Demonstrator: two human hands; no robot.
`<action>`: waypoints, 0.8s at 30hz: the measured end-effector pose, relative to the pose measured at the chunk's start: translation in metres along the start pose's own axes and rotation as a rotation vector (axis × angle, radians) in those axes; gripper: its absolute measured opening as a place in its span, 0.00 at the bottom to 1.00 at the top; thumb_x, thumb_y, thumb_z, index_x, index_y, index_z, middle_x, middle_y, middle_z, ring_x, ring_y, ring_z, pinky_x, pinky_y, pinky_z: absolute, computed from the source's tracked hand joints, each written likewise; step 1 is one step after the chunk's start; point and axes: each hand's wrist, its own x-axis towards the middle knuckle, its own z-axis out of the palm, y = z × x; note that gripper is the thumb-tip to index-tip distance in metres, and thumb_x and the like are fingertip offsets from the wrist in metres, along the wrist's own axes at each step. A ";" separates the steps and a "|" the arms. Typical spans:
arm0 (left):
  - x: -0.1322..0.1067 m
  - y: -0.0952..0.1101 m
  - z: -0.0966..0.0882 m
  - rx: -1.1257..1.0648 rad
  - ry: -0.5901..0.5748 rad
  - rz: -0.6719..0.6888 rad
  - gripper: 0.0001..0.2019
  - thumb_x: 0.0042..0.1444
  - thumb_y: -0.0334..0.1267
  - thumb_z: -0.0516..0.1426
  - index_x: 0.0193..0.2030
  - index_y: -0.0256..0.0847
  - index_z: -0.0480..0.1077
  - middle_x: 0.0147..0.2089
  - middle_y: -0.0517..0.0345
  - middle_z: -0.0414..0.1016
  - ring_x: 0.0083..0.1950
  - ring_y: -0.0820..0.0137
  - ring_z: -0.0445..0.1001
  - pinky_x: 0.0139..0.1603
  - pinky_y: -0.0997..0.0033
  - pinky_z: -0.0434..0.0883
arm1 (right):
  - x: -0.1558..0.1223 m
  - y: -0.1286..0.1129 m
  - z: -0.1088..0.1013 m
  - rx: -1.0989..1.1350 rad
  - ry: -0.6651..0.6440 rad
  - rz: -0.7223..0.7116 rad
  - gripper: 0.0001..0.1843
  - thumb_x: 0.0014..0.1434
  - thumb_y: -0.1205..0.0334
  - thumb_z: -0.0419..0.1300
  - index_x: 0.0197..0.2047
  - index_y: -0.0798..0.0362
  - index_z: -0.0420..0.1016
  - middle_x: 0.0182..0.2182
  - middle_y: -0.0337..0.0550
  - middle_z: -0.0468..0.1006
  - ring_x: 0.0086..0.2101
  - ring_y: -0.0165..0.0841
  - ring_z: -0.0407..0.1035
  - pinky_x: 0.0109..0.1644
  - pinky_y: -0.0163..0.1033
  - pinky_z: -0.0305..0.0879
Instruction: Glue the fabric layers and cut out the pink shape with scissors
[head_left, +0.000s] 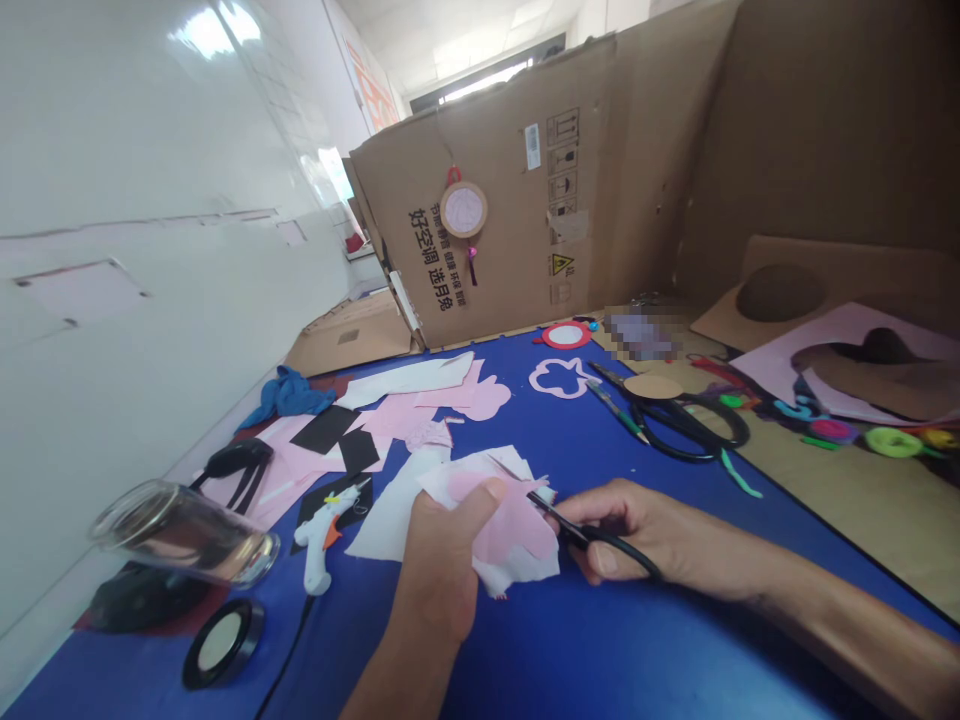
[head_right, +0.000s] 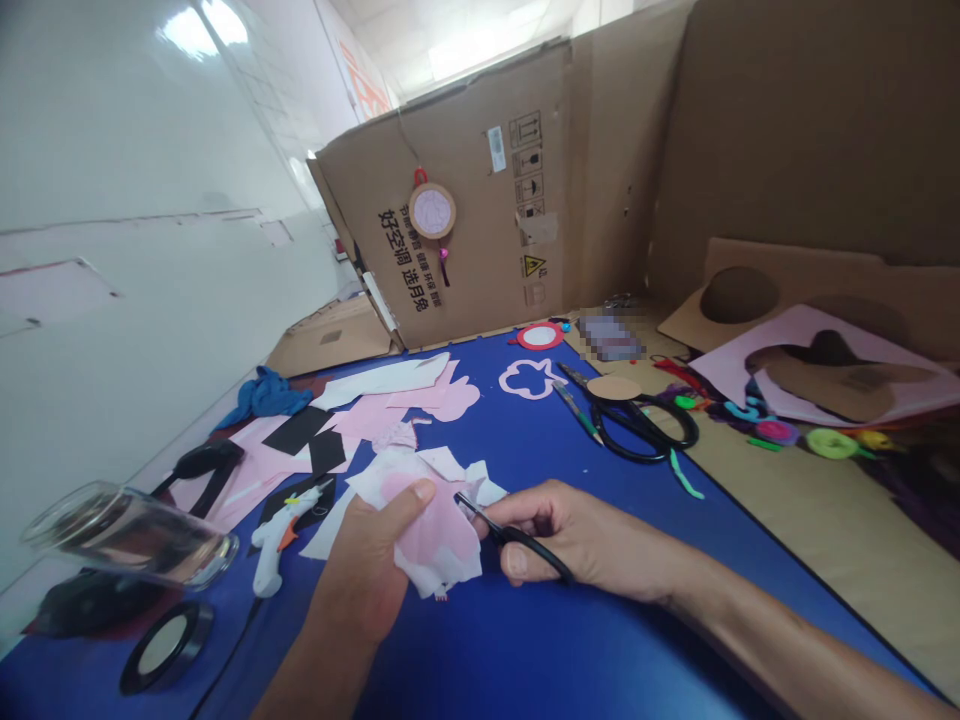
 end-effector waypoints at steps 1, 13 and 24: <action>0.000 0.000 0.000 0.005 0.003 0.000 0.17 0.45 0.44 0.73 0.39 0.35 0.81 0.30 0.52 0.81 0.30 0.59 0.81 0.29 0.65 0.77 | 0.000 0.001 0.000 0.000 -0.001 -0.004 0.29 0.63 0.33 0.70 0.45 0.55 0.86 0.32 0.36 0.69 0.33 0.31 0.56 0.36 0.37 0.48; -0.001 -0.003 0.002 -0.051 0.005 0.000 0.16 0.46 0.44 0.74 0.36 0.35 0.80 0.31 0.52 0.82 0.31 0.60 0.82 0.33 0.65 0.78 | 0.002 0.003 0.003 0.009 0.039 0.009 0.21 0.65 0.44 0.70 0.43 0.55 0.85 0.30 0.35 0.69 0.32 0.31 0.56 0.35 0.37 0.48; -0.004 -0.003 0.003 -0.039 -0.005 0.010 0.20 0.48 0.46 0.74 0.42 0.34 0.81 0.35 0.49 0.84 0.35 0.58 0.83 0.34 0.65 0.77 | 0.002 0.004 0.007 0.011 0.061 0.016 0.24 0.64 0.40 0.69 0.34 0.54 0.77 0.29 0.36 0.68 0.31 0.31 0.57 0.35 0.37 0.51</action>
